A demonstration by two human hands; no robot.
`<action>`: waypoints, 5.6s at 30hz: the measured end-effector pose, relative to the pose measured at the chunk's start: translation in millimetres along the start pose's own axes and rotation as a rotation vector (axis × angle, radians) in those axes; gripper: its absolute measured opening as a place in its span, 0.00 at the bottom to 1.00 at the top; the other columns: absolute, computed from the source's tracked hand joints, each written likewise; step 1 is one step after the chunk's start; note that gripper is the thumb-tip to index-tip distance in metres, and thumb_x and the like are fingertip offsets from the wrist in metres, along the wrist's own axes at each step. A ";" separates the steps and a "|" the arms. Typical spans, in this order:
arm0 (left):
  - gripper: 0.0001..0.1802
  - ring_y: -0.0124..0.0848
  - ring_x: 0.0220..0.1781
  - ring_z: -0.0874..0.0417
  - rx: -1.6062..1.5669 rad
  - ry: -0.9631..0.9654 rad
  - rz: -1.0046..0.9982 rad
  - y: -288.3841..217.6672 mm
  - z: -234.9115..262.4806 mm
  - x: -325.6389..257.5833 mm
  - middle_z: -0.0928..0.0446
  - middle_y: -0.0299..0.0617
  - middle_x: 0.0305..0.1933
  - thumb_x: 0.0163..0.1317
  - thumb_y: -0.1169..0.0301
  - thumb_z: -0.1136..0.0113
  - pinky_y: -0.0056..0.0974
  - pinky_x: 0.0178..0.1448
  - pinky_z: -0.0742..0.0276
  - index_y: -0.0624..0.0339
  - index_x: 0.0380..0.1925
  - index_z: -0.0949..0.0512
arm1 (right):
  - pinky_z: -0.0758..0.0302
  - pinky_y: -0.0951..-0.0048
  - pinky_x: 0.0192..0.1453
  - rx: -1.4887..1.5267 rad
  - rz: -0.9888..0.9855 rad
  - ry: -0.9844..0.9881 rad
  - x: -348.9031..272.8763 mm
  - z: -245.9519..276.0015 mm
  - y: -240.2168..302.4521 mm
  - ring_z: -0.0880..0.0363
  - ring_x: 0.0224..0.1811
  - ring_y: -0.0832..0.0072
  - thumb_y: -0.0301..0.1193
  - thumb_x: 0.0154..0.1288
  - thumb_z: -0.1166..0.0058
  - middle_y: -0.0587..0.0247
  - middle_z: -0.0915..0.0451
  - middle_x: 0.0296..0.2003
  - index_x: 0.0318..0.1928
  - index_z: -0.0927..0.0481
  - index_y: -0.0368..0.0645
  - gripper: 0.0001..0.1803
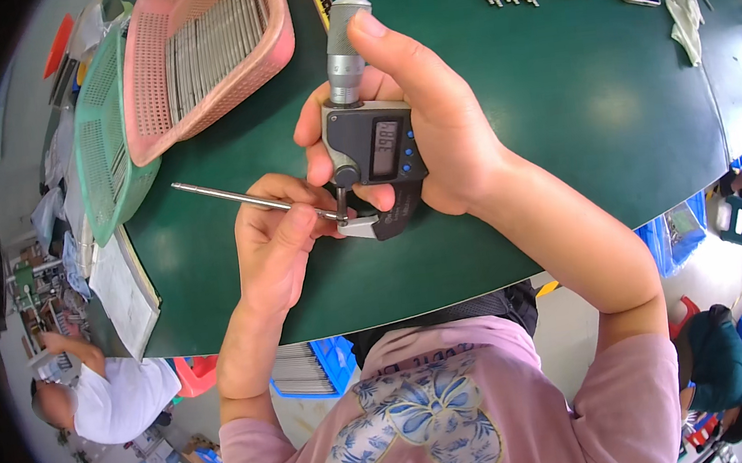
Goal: The person repeatedly picks up thin metal rods from a pink basket and measures their diameter using a digital caliper. After each measurement, the rod is placed into a green basket. The person continues this repetitive process throughout the clip.
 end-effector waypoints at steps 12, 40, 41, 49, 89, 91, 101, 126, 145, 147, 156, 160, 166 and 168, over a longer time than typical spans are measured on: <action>0.10 0.32 0.37 0.23 0.026 0.076 0.001 -3.7 -2.4 -0.1 0.26 0.47 0.35 0.53 0.77 0.43 0.33 0.39 0.24 0.61 0.32 0.34 | 0.36 0.81 0.15 0.120 -0.108 0.014 3.3 4.0 -6.5 0.35 0.09 0.76 0.57 0.60 0.77 0.55 0.25 0.22 0.33 0.28 0.33 0.37; 0.07 0.27 0.33 0.24 0.038 0.086 -0.001 1.0 -2.5 0.4 0.26 0.42 0.32 0.55 0.76 0.43 0.30 0.39 0.25 0.65 0.31 0.31 | 0.37 0.83 0.10 -0.036 0.004 -0.026 3.0 2.0 -3.8 0.34 0.10 0.78 0.59 0.62 0.76 0.54 0.25 0.20 0.31 0.26 0.35 0.38; 0.07 0.27 0.33 0.24 0.042 0.084 0.001 0.7 -2.2 0.2 0.26 0.42 0.32 0.55 0.76 0.43 0.30 0.39 0.25 0.65 0.31 0.31 | 0.37 0.83 0.10 -0.032 -0.001 -0.022 3.3 2.1 -4.4 0.34 0.10 0.78 0.59 0.62 0.76 0.54 0.25 0.21 0.32 0.26 0.35 0.38; 0.07 0.27 0.33 0.24 0.023 0.071 0.021 -0.8 -3.2 -1.2 0.26 0.43 0.32 0.56 0.76 0.44 0.30 0.38 0.25 0.66 0.31 0.31 | 0.37 0.84 0.10 -0.010 0.014 0.019 2.5 1.2 -4.7 0.34 0.10 0.78 0.59 0.62 0.79 0.53 0.26 0.22 0.34 0.28 0.34 0.38; 0.08 0.29 0.30 0.23 0.211 -0.013 -0.111 -27.1 4.7 2.1 0.27 0.46 0.30 0.55 0.73 0.44 0.32 0.37 0.25 0.65 0.27 0.32 | 0.37 0.80 0.13 0.133 -0.082 0.172 -3.1 -10.0 -4.1 0.35 0.10 0.75 0.62 0.61 0.86 0.54 0.25 0.21 0.34 0.27 0.35 0.42; 0.06 0.27 0.30 0.24 0.443 0.053 -0.104 -36.4 1.0 10.3 0.27 0.42 0.28 0.55 0.75 0.45 0.31 0.37 0.26 0.64 0.29 0.31 | 0.37 0.82 0.12 0.159 -0.112 0.378 -15.8 -24.0 -0.6 0.35 0.10 0.78 0.59 0.63 0.87 0.56 0.24 0.21 0.33 0.27 0.34 0.42; 0.12 0.22 0.19 0.25 0.761 0.562 0.493 -9.9 -125.7 157.7 0.24 0.38 0.24 0.52 0.66 0.39 0.25 0.24 0.28 0.61 0.27 0.28 | 0.35 0.83 0.15 0.168 -0.168 0.743 -34.1 -43.3 -9.5 0.28 0.16 0.78 0.60 0.62 0.87 0.53 0.23 0.25 0.39 0.26 0.33 0.44; 0.14 0.43 0.42 0.23 1.780 -0.212 -0.422 -139.3 61.4 198.1 0.24 0.51 0.39 0.46 0.63 0.41 0.42 0.46 0.29 0.61 0.29 0.21 | 0.36 0.81 0.15 0.097 -0.163 0.374 -9.4 -31.6 -29.2 0.33 0.12 0.75 0.63 0.57 0.73 0.51 0.25 0.25 0.37 0.28 0.34 0.40; 0.15 0.34 0.27 0.19 0.880 -0.045 0.326 -122.5 61.4 192.2 0.23 0.47 0.31 0.62 0.62 0.57 0.33 0.23 0.23 0.64 0.40 0.32 | 0.37 0.82 0.15 0.137 -0.145 0.349 -6.6 -22.6 -23.2 0.34 0.11 0.77 0.55 0.58 0.63 0.56 0.24 0.24 0.37 0.28 0.36 0.30; 0.14 0.35 0.28 0.19 0.652 -0.075 0.007 -137.6 54.8 172.2 0.25 0.49 0.37 0.64 0.66 0.62 0.33 0.24 0.22 0.64 0.44 0.37 | 0.36 0.81 0.15 0.143 -0.080 0.302 -4.4 -14.8 -20.1 0.34 0.12 0.77 0.52 0.57 0.58 0.54 0.25 0.25 0.37 0.29 0.35 0.28; 0.10 0.39 0.30 0.19 -0.041 0.047 -0.399 -97.9 25.9 20.9 0.28 0.51 0.36 0.65 0.66 0.66 0.37 0.31 0.18 0.61 0.38 0.39 | 0.34 0.82 0.18 -0.200 0.179 0.093 -3.1 -14.1 -11.9 0.32 0.15 0.78 0.38 0.62 0.54 0.55 0.26 0.24 0.34 0.29 0.38 0.14; 0.09 0.40 0.30 0.20 -0.009 -0.020 -0.448 -76.2 25.5 11.7 0.29 0.54 0.37 0.65 0.68 0.68 0.37 0.33 0.18 0.62 0.37 0.41 | 0.34 0.81 0.17 -0.354 0.098 0.079 -5.3 -14.9 -15.4 0.32 0.15 0.77 0.36 0.61 0.53 0.55 0.26 0.24 0.33 0.30 0.38 0.12; 0.11 0.37 0.33 0.21 0.013 -0.049 -0.452 -68.1 22.4 8.7 0.29 0.52 0.38 0.65 0.65 0.65 0.36 0.36 0.20 0.62 0.40 0.40 | 0.34 0.82 0.18 -0.301 0.074 0.056 -5.6 -10.6 -14.6 0.32 0.16 0.82 0.34 0.59 0.49 0.61 0.24 0.23 0.31 0.27 0.37 0.11; 0.12 0.35 0.37 0.22 -0.009 -0.023 -0.401 -60.8 12.9 6.9 0.29 0.51 0.39 0.65 0.65 0.60 0.34 0.38 0.22 0.61 0.43 0.40 | 0.34 0.83 0.18 -0.291 0.079 0.054 -3.9 -10.1 -13.9 0.32 0.16 0.82 0.33 0.59 0.49 0.61 0.24 0.23 0.30 0.26 0.37 0.10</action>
Point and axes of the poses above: each hand's wrist, its own x-axis towards the middle knuckle, its own z-axis out of the back of the hand, y = z × x, the point moved 6 cm from there along x, towards the middle knuckle
